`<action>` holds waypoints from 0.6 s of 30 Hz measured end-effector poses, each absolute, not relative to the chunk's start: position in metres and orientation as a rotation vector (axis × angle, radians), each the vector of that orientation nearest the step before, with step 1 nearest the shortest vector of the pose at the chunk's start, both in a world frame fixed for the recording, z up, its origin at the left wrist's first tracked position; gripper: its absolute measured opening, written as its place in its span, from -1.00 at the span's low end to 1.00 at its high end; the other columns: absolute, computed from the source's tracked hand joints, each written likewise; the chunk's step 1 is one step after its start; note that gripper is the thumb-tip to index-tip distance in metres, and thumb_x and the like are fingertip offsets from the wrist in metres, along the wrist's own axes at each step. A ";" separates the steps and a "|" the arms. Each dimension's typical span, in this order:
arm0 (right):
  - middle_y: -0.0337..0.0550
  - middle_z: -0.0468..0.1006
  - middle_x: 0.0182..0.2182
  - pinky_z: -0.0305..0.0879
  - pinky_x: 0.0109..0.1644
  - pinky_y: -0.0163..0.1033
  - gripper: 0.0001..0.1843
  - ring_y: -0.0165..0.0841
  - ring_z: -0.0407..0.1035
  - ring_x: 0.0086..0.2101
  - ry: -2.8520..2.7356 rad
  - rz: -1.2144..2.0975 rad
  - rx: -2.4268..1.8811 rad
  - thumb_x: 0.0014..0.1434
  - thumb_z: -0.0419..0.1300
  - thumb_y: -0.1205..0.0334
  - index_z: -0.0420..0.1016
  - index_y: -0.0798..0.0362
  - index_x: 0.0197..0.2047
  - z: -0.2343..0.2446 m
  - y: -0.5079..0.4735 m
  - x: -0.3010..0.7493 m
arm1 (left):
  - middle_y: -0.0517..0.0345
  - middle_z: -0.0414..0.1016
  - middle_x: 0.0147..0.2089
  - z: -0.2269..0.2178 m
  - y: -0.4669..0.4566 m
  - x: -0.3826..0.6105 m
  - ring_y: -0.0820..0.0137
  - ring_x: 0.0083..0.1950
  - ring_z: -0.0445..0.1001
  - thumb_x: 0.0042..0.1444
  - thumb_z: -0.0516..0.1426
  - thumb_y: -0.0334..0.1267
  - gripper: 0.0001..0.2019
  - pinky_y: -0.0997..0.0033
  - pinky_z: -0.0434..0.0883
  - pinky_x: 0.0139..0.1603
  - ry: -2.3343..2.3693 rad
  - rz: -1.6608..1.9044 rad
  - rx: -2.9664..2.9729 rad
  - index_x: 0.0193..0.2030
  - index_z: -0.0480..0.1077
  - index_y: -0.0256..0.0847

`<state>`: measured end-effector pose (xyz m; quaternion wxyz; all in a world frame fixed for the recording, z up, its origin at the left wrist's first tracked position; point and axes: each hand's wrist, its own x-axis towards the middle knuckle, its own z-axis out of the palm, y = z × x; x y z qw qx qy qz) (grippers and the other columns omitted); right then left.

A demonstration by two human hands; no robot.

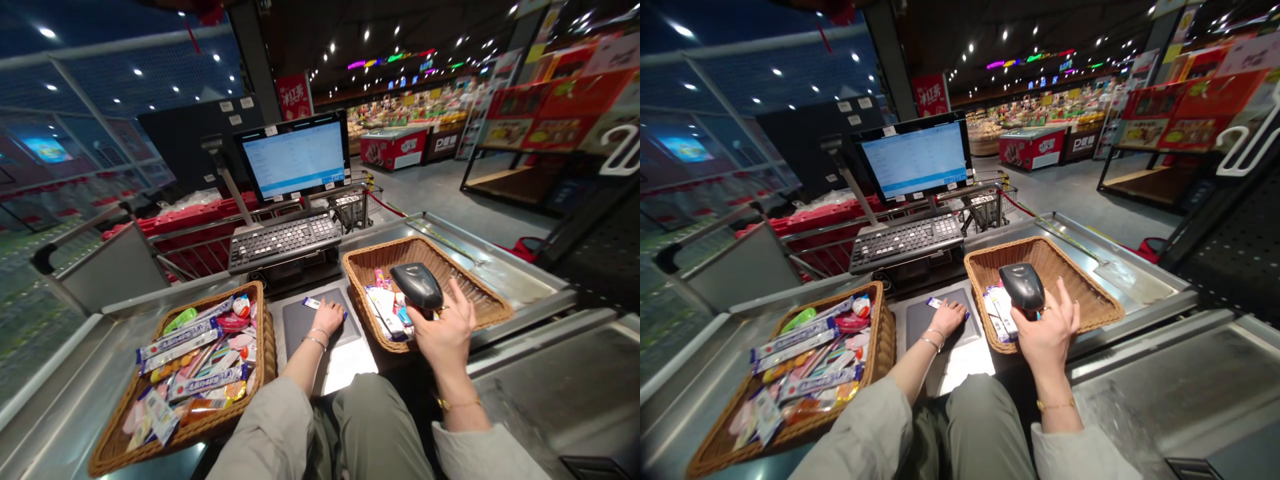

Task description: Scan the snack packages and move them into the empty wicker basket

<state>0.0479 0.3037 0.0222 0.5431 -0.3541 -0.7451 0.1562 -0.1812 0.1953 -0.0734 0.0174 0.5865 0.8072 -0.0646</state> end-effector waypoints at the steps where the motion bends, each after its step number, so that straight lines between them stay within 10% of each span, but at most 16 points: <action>1: 0.12 0.63 -0.13 -0.01 0.36 0.28 -0.69 0.04 0.25 0.27 -1.768 0.364 -0.840 0.09 0.26 -0.02 0.54 0.06 -0.26 0.022 0.305 0.049 | -0.24 0.60 0.05 -0.076 0.198 -0.180 0.16 0.16 0.54 0.32 0.02 -0.49 -0.72 -0.14 0.25 0.32 2.491 -0.208 1.840 0.07 0.46 -0.30; 9: 0.09 0.63 -0.15 0.05 0.35 0.29 -0.69 0.05 0.25 0.27 -1.753 0.357 -0.820 0.09 0.27 -0.04 0.54 0.05 -0.29 0.020 0.310 0.055 | -0.08 0.66 -0.29 -0.053 0.201 -0.181 0.24 -0.21 0.66 0.24 0.11 -0.53 -0.83 0.04 0.44 0.14 2.587 -0.109 1.814 -0.29 0.52 -0.30; 18: 0.11 0.63 -0.14 0.07 0.33 0.31 -0.70 0.07 0.28 0.25 -1.703 0.360 -0.845 0.07 0.29 -0.01 0.54 0.07 -0.31 0.023 0.308 0.054 | 0.04 0.57 0.21 0.022 0.183 -0.148 0.31 0.31 0.46 0.30 -0.02 -0.54 -0.57 0.10 0.42 0.35 2.863 0.815 1.946 0.18 0.46 -0.12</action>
